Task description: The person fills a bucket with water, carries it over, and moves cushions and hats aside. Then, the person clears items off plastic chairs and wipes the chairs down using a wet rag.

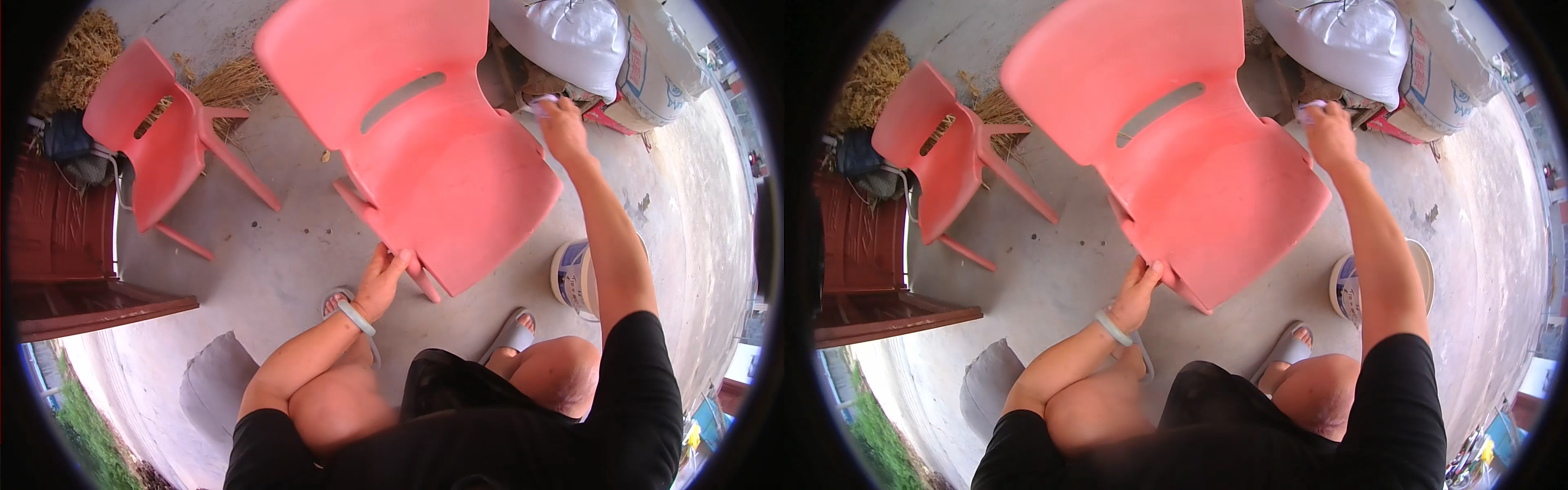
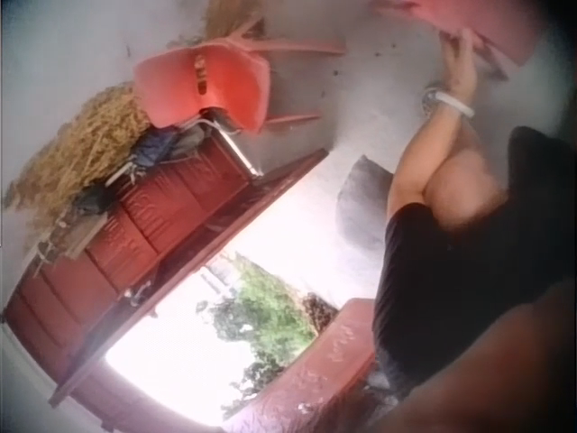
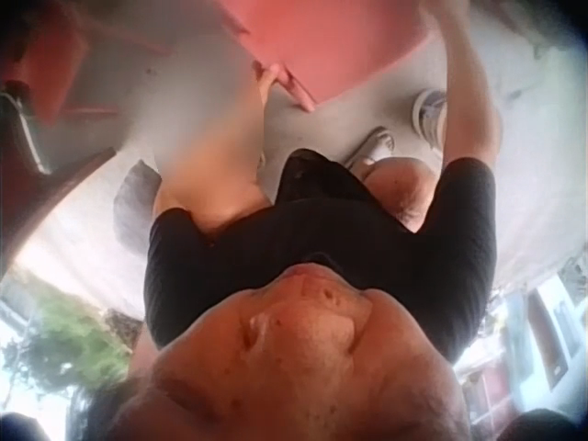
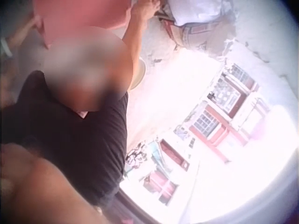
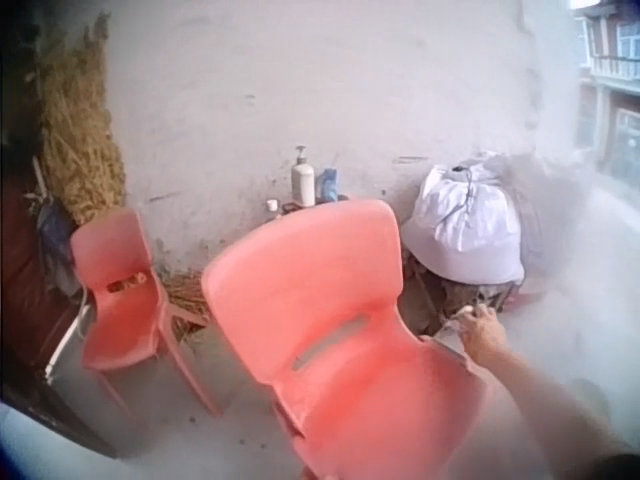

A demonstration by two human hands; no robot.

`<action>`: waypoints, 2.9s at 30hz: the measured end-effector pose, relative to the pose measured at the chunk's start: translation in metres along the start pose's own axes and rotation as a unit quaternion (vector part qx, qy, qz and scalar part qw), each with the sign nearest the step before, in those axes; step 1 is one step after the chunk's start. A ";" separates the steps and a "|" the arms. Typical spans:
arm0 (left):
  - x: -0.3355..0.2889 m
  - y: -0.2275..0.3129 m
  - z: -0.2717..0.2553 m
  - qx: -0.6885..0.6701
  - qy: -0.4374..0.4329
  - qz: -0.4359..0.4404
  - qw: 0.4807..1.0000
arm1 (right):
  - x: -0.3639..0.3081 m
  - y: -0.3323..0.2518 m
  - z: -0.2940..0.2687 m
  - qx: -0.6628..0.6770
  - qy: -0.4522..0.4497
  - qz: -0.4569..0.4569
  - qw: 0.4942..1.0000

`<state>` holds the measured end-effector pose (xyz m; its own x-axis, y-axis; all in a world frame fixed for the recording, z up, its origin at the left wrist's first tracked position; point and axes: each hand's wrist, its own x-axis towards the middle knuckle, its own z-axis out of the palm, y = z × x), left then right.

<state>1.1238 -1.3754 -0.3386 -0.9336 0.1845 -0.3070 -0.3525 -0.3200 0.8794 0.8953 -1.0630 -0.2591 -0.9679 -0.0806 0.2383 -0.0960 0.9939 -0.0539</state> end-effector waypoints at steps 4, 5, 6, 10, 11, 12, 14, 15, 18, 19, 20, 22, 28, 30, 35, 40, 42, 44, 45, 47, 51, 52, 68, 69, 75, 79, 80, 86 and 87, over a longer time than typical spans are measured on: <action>0.001 -0.001 0.005 -0.001 0.010 -0.007 1.000 | -0.017 -0.042 -0.006 0.148 0.139 -0.105 0.974; -0.001 -0.001 -0.001 0.002 0.013 -0.007 1.000 | -0.025 -0.084 -0.003 0.207 0.085 -0.143 0.964; -0.003 0.000 -0.004 0.006 0.014 -0.006 1.000 | -0.033 -0.122 0.008 0.227 0.070 -0.215 0.947; -0.004 -0.006 -0.004 -0.018 0.015 -0.022 0.999 | -0.061 -0.209 0.039 0.239 0.076 -0.469 0.847; -0.004 -0.007 -0.003 -0.024 0.025 -0.027 0.999 | -0.055 -0.200 0.045 0.236 0.075 -0.466 0.850; -0.004 -0.006 -0.001 -0.024 0.023 -0.029 0.999 | -0.041 -0.190 0.050 0.198 0.067 -0.478 0.853; -0.003 -0.005 0.001 -0.016 0.023 -0.018 0.999 | -0.003 -0.157 0.068 0.113 0.061 -0.462 0.877; -0.001 -0.005 -0.001 -0.014 0.021 -0.017 1.000 | 0.014 -0.138 0.061 0.072 0.060 -0.424 0.901; -0.004 -0.006 -0.007 -0.026 0.016 -0.015 0.999 | 0.024 -0.094 0.032 0.019 0.002 -0.312 0.950; -0.006 -0.004 -0.009 -0.021 0.010 -0.012 1.000 | 0.021 -0.080 0.029 0.007 -0.016 -0.252 0.968; -0.002 -0.004 -0.005 -0.019 -0.003 -0.005 1.000 | 0.022 -0.049 0.037 -0.004 0.003 -0.160 0.987; -0.001 -0.009 -0.004 -0.016 0.002 -0.005 1.000 | 0.013 0.001 0.012 -0.036 -0.081 -0.003 0.996; 0.000 -0.004 -0.007 -0.007 0.013 0.007 1.000 | -0.015 -0.032 -0.001 0.114 0.029 -0.070 0.991; 0.002 -0.001 -0.002 -0.009 0.018 0.007 1.000 | -0.031 -0.063 0.023 -0.004 0.038 -0.076 0.996; 0.000 0.000 0.001 -0.008 0.031 -0.001 0.999 | -0.067 -0.142 0.029 0.067 -0.042 -0.145 0.986; 0.001 -0.014 -0.012 0.000 0.020 -0.011 1.000 | -0.133 -0.203 -0.002 0.144 -0.066 -0.248 0.956; -0.002 -0.011 -0.009 -0.030 0.045 -0.008 0.998 | -0.145 -0.198 -0.012 0.163 -0.099 -0.334 0.923; -0.003 -0.006 -0.009 -0.012 0.036 -0.011 0.999 | -0.138 -0.180 -0.012 0.178 -0.149 -0.355 0.905; -0.003 -0.005 -0.008 -0.014 0.038 -0.015 0.999 | -0.133 -0.164 -0.008 0.147 -0.108 -0.377 0.908; -0.004 -0.003 -0.007 -0.003 0.030 0.007 1.000 | -0.107 -0.125 -0.003 0.090 -0.135 -0.334 0.929; 0.000 0.001 -0.001 0.006 0.013 -0.013 1.000 | -0.072 -0.052 -0.005 -0.006 -0.020 -0.225 0.974; 0.002 0.000 -0.001 0.004 0.014 -0.014 1.000 | -0.070 -0.050 -0.001 0.006 0.000 -0.196 0.981; 0.002 -0.013 -0.018 0.021 -0.024 -0.004 0.999 | -0.090 -0.032 -0.008 0.001 -0.050 -0.201 0.978; 0.005 -0.012 -0.016 0.022 -0.032 -0.004 0.999 | -0.082 -0.007 -0.001 0.035 0.052 -0.179 0.982; -0.001 -0.007 -0.019 0.005 -0.016 0.002 1.000 | -0.055 0.001 -0.013 0.191 -0.015 0.019 0.981; 0.000 -0.010 -0.020 -0.006 -0.010 -0.002 1.000 | -0.010 -0.026 -0.016 0.194 -0.042 -0.074 0.977; 0.001 -0.012 -0.021 -0.018 0.000 -0.005 1.000 | 0.003 -0.036 -0.009 0.177 -0.063 -0.079 0.979; 0.000 -0.009 -0.020 -0.008 -0.004 -0.002 1.000 | 0.022 -0.048 0.026 0.020 -0.120 -0.150 0.981; -0.001 -0.008 -0.019 -0.008 -0.003 -0.004 1.000 | 0.018 -0.044 0.024 0.015 -0.117 -0.181 0.976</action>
<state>1.1264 -1.3904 -0.3518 -0.9307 0.1922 -0.3112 -0.3603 -0.3343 0.8709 0.8764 -1.1100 -0.2760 -0.8958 -0.4440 0.0182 -0.4444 0.8951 -0.0358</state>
